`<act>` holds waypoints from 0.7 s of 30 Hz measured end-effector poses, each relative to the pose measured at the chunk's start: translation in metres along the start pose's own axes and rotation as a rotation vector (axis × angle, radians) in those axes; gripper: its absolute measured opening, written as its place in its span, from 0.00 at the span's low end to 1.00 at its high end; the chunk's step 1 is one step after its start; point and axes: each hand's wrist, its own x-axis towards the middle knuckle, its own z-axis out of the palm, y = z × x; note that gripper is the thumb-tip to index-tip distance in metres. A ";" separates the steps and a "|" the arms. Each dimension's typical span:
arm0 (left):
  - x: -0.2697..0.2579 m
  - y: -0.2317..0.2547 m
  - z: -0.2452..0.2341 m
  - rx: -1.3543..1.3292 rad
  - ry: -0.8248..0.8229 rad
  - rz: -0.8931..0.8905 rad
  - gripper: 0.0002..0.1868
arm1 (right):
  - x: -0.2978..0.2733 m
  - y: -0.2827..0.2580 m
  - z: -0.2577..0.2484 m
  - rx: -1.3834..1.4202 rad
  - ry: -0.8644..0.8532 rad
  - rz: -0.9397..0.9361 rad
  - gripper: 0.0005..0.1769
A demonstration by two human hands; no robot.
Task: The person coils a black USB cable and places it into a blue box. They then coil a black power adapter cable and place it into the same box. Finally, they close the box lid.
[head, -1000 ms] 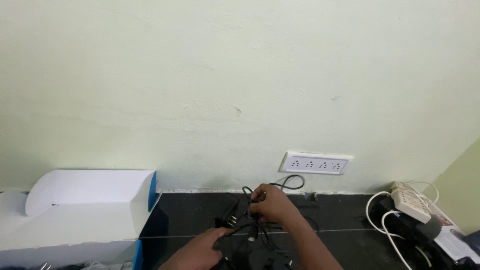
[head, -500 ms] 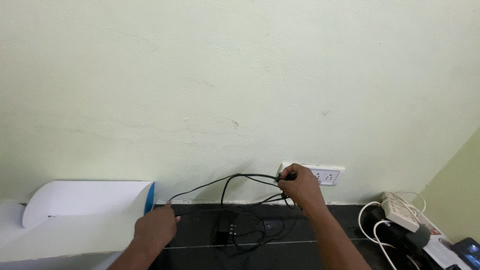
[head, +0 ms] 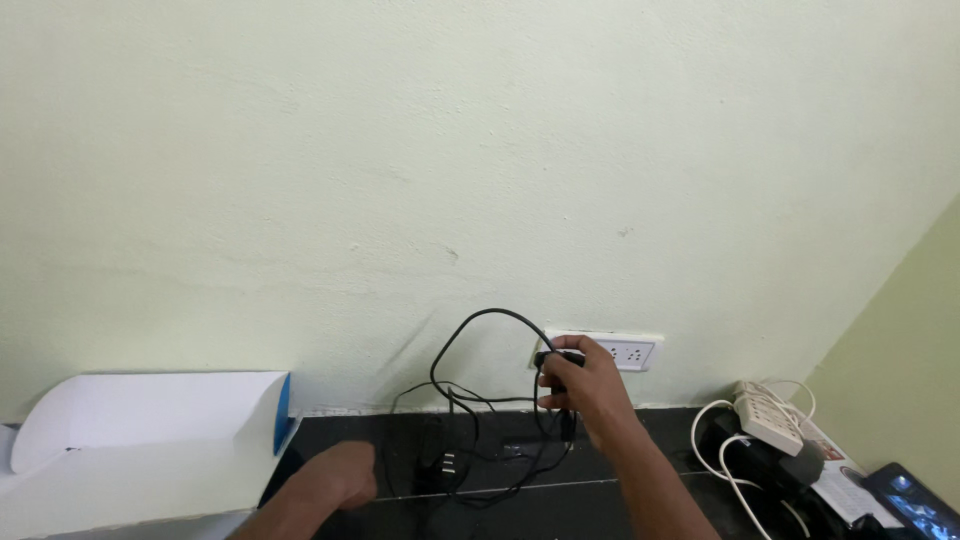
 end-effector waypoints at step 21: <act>-0.082 0.078 -0.069 -1.463 -0.056 -0.023 0.24 | -0.034 -0.017 0.016 0.096 -0.187 0.140 0.16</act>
